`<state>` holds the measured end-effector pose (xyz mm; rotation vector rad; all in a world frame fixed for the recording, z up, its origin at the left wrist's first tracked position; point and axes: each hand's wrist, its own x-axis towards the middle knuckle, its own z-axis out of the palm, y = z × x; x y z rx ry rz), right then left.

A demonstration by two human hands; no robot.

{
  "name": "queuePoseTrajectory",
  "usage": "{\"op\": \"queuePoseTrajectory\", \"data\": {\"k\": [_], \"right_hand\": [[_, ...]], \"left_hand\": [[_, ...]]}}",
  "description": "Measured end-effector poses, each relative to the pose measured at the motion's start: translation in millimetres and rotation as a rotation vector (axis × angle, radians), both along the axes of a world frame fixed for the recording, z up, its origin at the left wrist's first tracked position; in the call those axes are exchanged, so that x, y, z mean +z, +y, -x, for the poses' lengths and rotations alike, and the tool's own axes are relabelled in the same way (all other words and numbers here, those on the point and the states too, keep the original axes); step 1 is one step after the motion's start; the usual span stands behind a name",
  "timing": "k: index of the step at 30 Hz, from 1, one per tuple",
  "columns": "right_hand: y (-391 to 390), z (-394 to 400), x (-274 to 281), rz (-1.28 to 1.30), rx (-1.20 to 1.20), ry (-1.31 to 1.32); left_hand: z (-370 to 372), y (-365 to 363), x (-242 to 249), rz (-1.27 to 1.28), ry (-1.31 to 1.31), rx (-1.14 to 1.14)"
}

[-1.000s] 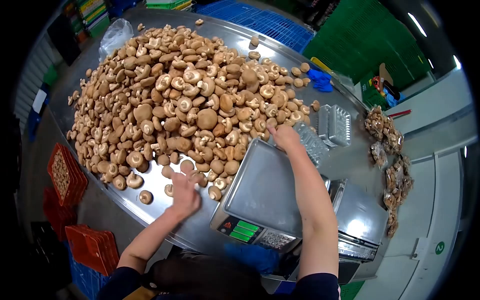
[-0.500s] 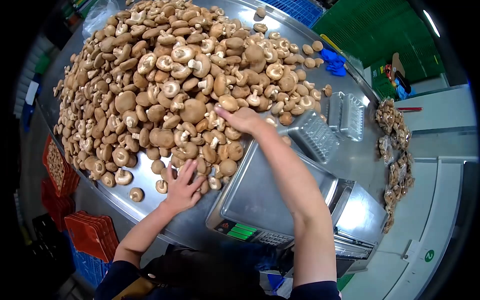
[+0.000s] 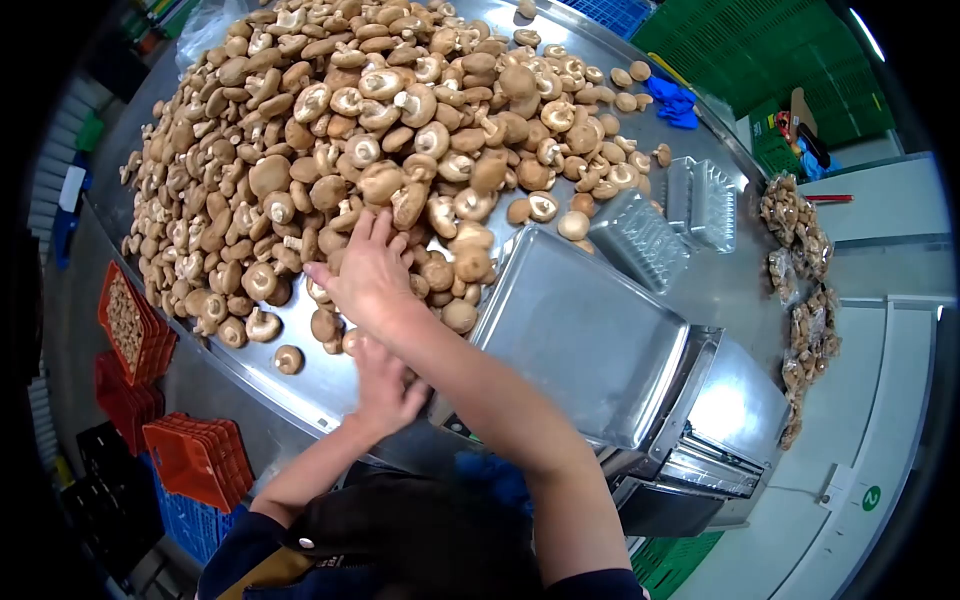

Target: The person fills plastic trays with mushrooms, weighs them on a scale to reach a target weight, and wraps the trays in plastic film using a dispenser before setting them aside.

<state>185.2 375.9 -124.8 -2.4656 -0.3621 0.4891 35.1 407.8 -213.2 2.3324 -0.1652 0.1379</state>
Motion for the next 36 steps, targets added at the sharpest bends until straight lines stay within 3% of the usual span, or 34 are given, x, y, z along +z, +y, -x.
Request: {"op": "queuePoseTrajectory", "data": {"k": [3,5,7,9,10,11,16,20,24,25,27,28,31,33,34,35,36], "right_hand": [[-34,-30,34,-0.138,0.030,0.339],[-61,-44,17,0.215,-0.079,-0.002],[-86,-60,-14,0.409,-0.092,-0.182],[-103,-65,-49,0.368,-0.088,-0.297],[-98,-69,-55,0.322,-0.145,-0.042],[-93,-66,-62,0.206,-0.180,0.051],[-72,-50,-85,0.116,-0.445,0.078],[-66,-21,-74,-0.137,-0.480,0.124],[-30,-12,-48,-0.205,-0.515,0.205],[-22,-13,-36,-0.245,-0.437,0.326],[-3,-6,-33,-0.165,-0.339,0.174],[-1,2,-14,-0.266,-0.243,0.137],[-17,-4,29,-0.123,0.089,-0.083],[-42,-23,38,0.130,0.205,0.021],[-51,-27,40,0.373,0.303,0.040],[-66,-27,18,0.459,0.407,-0.063],[-75,-28,-1,0.601,0.495,0.020]], "left_hand": [[1,-21,-11,-0.146,-0.079,-0.161],[-12,-25,-17,-0.177,-0.138,-0.168],[-25,-25,-22,-0.203,-0.123,-0.174],[-31,-21,-25,-0.208,-0.155,-0.184],[-34,-19,-25,-0.205,-0.150,-0.169],[-35,-17,-24,-0.204,-0.141,-0.156],[-38,4,-30,-0.356,-0.150,-0.136],[-42,42,-32,-0.473,-0.194,-0.030],[-48,98,-17,-0.588,-0.306,0.020],[-50,112,-5,-0.600,-0.290,0.031],[-51,135,9,-0.569,-0.195,0.031],[-50,144,9,-0.541,-0.193,0.009],[-38,145,27,-0.458,-0.235,0.065],[-22,120,17,-0.282,-0.354,0.134],[-15,103,10,-0.193,-0.357,0.000],[-5,84,3,-0.103,-0.357,-0.136],[9,60,-1,-0.189,-0.254,-0.233]]}}
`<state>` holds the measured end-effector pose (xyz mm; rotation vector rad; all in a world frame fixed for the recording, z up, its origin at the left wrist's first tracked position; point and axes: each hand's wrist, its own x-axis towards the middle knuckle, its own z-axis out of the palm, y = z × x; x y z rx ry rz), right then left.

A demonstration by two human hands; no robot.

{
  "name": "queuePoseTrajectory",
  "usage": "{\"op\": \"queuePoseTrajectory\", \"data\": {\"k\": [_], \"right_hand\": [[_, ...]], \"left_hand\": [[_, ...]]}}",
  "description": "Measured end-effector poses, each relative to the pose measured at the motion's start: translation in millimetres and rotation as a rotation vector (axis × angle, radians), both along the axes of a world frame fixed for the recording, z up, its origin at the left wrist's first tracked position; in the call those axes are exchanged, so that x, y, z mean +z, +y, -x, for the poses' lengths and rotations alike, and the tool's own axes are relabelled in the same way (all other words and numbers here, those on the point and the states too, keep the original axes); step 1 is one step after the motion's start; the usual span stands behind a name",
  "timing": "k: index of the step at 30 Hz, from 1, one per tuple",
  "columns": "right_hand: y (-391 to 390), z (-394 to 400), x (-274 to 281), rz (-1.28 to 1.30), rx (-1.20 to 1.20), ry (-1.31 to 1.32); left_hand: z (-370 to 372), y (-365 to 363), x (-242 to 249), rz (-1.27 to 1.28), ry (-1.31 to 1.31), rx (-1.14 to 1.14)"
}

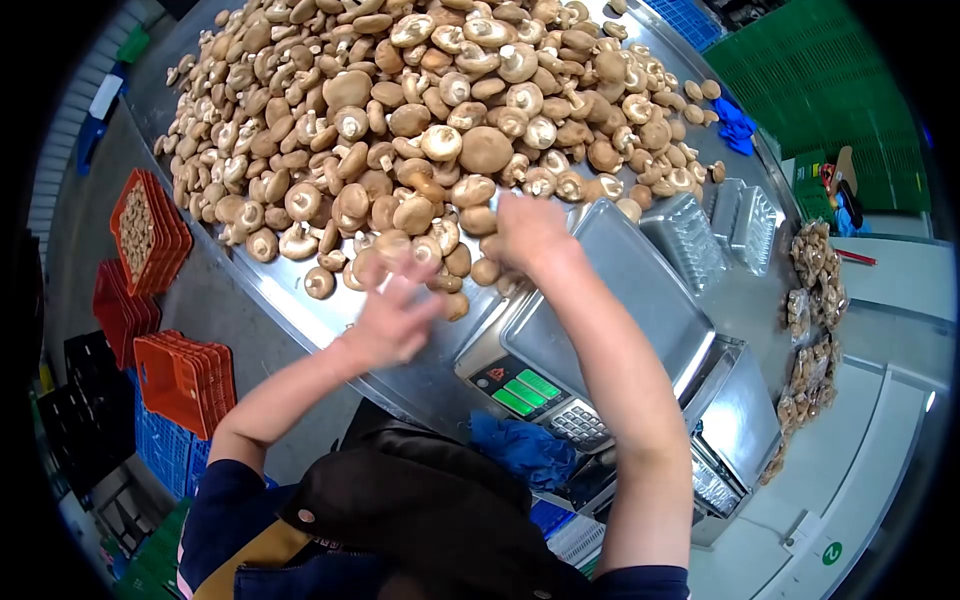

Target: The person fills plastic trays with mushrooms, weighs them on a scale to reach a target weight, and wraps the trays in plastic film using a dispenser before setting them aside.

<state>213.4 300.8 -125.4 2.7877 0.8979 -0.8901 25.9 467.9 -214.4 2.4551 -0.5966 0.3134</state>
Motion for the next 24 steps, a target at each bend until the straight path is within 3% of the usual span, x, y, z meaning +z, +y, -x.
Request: {"op": "queuePoseTrajectory", "data": {"k": [3,5,7,9,12,15,17,19,21,24], "right_hand": [[-12,6,-59,0.311,-0.029,0.115],[-13,16,-69,0.151,-0.130,0.087],[-5,28,-60,0.173,-0.060,0.094],[-3,33,-86,-0.033,-0.278,0.092],[2,33,-99,-0.249,-0.401,0.137],[15,34,-93,-0.478,-0.526,0.109],[25,24,-75,-0.485,-0.494,0.130],[36,9,-53,-0.550,-0.455,0.104],[49,-10,-19,-0.450,-0.564,0.165],[61,-39,-3,-0.643,-0.610,0.172]], "left_hand": [[-5,-49,-23,-0.197,0.079,-0.062],[-11,-58,-39,-0.267,0.072,-0.039],[-23,-50,-49,-0.326,0.061,-0.009],[-28,-36,-49,-0.474,-0.040,0.037],[-36,-22,-53,-0.510,-0.139,0.088],[-49,-1,-49,-0.593,-0.223,0.106],[-63,18,-34,-0.324,-0.130,0.078],[-77,32,-19,-0.351,-0.327,0.077],[-91,55,8,-0.535,-0.349,0.170],[-114,80,40,-0.297,-0.328,0.417]]}}
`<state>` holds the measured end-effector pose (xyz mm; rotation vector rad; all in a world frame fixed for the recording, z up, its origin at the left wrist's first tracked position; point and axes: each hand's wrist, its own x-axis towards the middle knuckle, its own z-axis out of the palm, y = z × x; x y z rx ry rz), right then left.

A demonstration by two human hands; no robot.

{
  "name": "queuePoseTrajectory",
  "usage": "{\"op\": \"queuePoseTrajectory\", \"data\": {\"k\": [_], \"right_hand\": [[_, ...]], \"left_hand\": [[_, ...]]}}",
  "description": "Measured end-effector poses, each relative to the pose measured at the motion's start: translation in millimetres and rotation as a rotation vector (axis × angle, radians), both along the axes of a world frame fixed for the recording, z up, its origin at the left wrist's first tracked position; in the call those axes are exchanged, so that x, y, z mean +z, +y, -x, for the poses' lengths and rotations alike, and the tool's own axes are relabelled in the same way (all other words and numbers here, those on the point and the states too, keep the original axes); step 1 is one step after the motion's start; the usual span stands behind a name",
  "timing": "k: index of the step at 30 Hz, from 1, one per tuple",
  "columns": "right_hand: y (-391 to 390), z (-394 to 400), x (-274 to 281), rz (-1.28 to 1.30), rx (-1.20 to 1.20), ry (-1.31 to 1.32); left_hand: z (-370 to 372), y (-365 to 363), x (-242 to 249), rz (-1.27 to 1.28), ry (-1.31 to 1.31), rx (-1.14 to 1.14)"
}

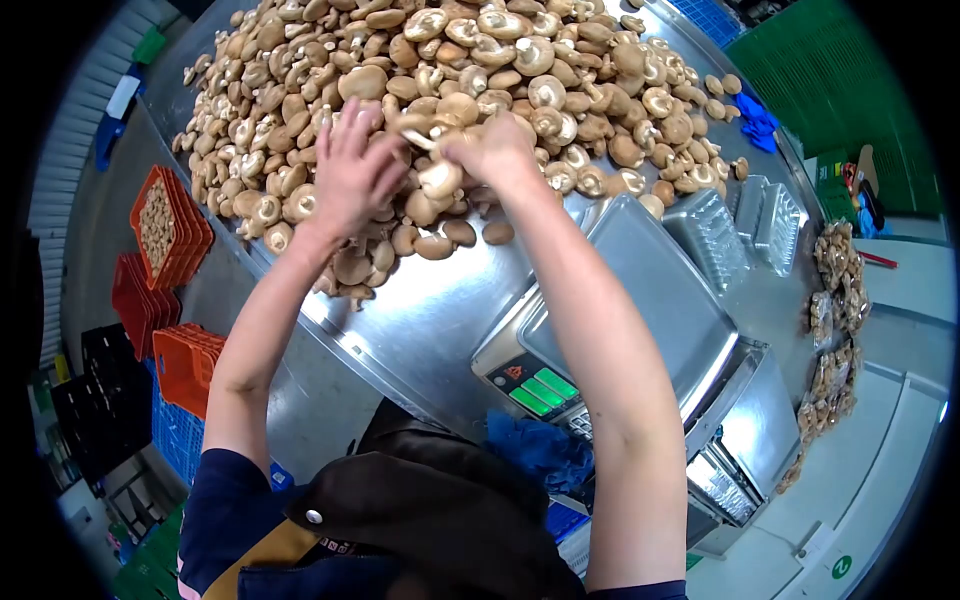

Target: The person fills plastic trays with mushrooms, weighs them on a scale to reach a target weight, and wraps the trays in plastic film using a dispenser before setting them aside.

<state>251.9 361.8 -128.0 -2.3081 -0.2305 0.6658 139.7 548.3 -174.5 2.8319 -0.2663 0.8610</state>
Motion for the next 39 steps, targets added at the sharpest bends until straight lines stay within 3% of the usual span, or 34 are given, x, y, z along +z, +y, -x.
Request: {"op": "queuePoseTrajectory", "data": {"k": [3,5,7,9,11,14,21,23,27,28,30,31,32,33,34,37,39], "right_hand": [[6,-7,-1,-0.104,-0.007,-0.215],[-21,7,18,-0.290,0.017,-0.143],[-61,22,20,-0.370,-0.007,-0.261],[-114,26,11,-0.316,-0.010,-0.506],[-170,19,0,-0.329,-0.177,-0.478],[-246,15,-14,-0.332,-0.371,-0.455],[-384,17,-42,-0.187,-0.613,-0.718],[-419,12,-52,0.061,-0.616,-0.719],[-434,3,-73,0.248,-0.438,-0.679],[-427,1,-68,0.294,-0.391,-0.547],[-426,-2,-70,0.444,-0.163,-0.558],[-424,-6,-71,0.514,-0.044,-0.558],[-420,-13,-65,0.493,-0.056,-0.388],[-418,-18,-61,0.536,-0.029,-0.376],[-419,-22,-58,0.576,0.003,-0.365],[-429,-39,-69,0.553,0.025,-0.368],[-446,-49,-82,0.473,0.038,-0.345]], "left_hand": [[14,22,13,0.123,-0.105,0.063],[54,36,21,0.237,-0.108,0.230],[103,53,6,0.467,-0.002,0.474],[155,70,-29,0.255,0.167,0.560],[183,66,-41,0.285,0.495,0.572],[194,58,-77,0.212,0.372,0.570],[183,46,-82,0.288,0.353,0.672],[181,43,-83,0.238,0.372,0.657],[180,48,-93,-0.048,0.312,0.630],[171,35,-57,0.116,0.567,0.671],[198,51,-65,0.207,0.416,0.583],[219,68,-82,0.182,0.207,0.521],[231,73,-78,0.352,0.215,0.634],[245,80,-73,0.521,0.218,0.752],[268,101,-88,0.462,0.205,0.792],[297,129,-92,0.589,0.213,0.702],[285,139,-98,0.898,0.280,0.580]]}}
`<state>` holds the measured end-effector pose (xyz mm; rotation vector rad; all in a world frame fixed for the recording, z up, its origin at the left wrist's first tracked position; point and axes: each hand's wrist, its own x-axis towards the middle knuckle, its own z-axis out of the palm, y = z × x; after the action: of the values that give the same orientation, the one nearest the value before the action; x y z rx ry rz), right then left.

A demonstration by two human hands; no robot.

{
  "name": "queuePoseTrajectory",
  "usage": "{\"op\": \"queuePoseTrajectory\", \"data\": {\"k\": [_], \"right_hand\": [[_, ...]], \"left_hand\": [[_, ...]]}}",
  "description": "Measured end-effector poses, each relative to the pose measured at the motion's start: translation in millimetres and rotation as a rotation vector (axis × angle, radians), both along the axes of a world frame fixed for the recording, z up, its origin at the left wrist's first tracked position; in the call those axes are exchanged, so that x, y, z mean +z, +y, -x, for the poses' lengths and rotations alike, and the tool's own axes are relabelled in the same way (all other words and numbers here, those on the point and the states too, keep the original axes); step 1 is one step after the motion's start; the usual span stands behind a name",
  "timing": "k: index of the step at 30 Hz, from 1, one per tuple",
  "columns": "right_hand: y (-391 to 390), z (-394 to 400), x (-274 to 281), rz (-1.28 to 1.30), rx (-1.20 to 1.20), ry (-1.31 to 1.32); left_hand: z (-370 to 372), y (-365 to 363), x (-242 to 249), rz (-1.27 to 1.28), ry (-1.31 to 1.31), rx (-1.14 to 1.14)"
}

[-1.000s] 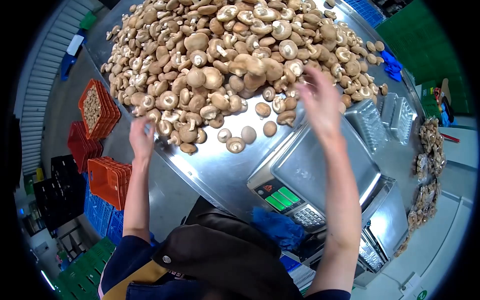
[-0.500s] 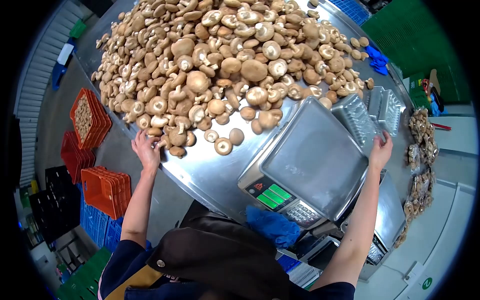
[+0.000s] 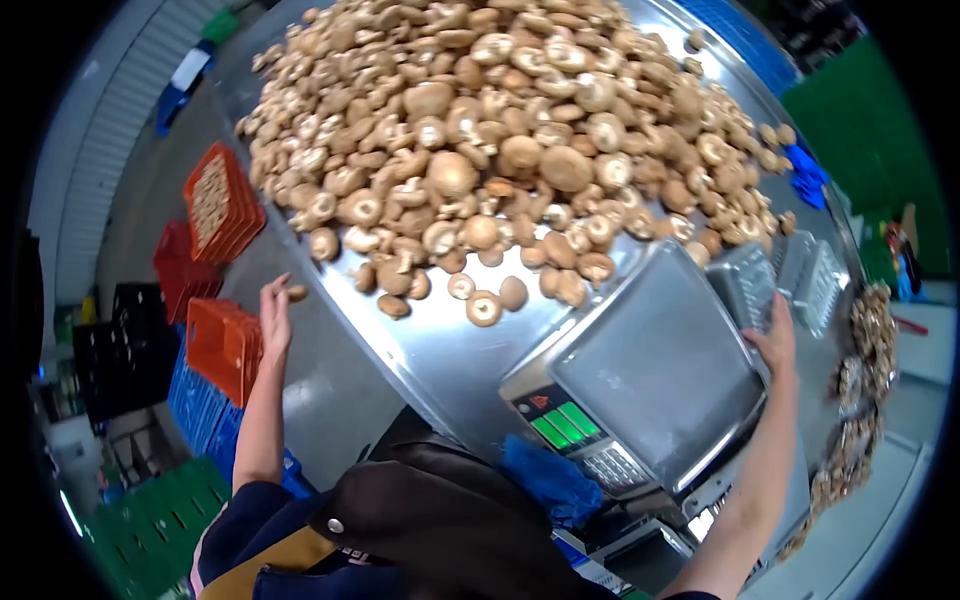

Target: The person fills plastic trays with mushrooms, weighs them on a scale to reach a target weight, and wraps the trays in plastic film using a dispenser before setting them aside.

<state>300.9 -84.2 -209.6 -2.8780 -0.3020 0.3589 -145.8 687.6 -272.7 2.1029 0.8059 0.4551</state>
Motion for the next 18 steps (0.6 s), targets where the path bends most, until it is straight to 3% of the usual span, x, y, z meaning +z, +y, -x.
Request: {"op": "queuePoseTrajectory", "data": {"k": [1,2,3,4,6,8,13,16,18], "right_hand": [[7,2,6,-0.006,-0.011,-0.002],[11,3,9,-0.018,-0.024,0.001],[12,3,9,-0.030,-0.042,0.005],[11,4,7,-0.039,-0.065,0.010],[6,7,1,-0.044,-0.067,-0.021],[10,2,4,0.011,-0.035,-0.058],[7,-5,5,-0.046,0.035,-0.038],[9,2,14,0.082,0.063,-0.153],[17,9,21,0.135,0.102,-0.212]], "left_hand": [[-15,8,-13,-0.183,0.151,-0.053],[-25,1,-41,0.153,0.070,0.150],[-26,-8,-64,0.225,0.036,0.244],[-29,-19,-81,0.393,-0.205,0.268],[-40,-43,-61,0.404,-0.207,0.349],[-30,-47,-34,0.804,-0.429,0.518],[44,-17,-29,0.606,-0.162,0.688],[170,23,-110,0.248,0.415,0.508],[224,10,-123,0.022,0.796,0.477]]}}
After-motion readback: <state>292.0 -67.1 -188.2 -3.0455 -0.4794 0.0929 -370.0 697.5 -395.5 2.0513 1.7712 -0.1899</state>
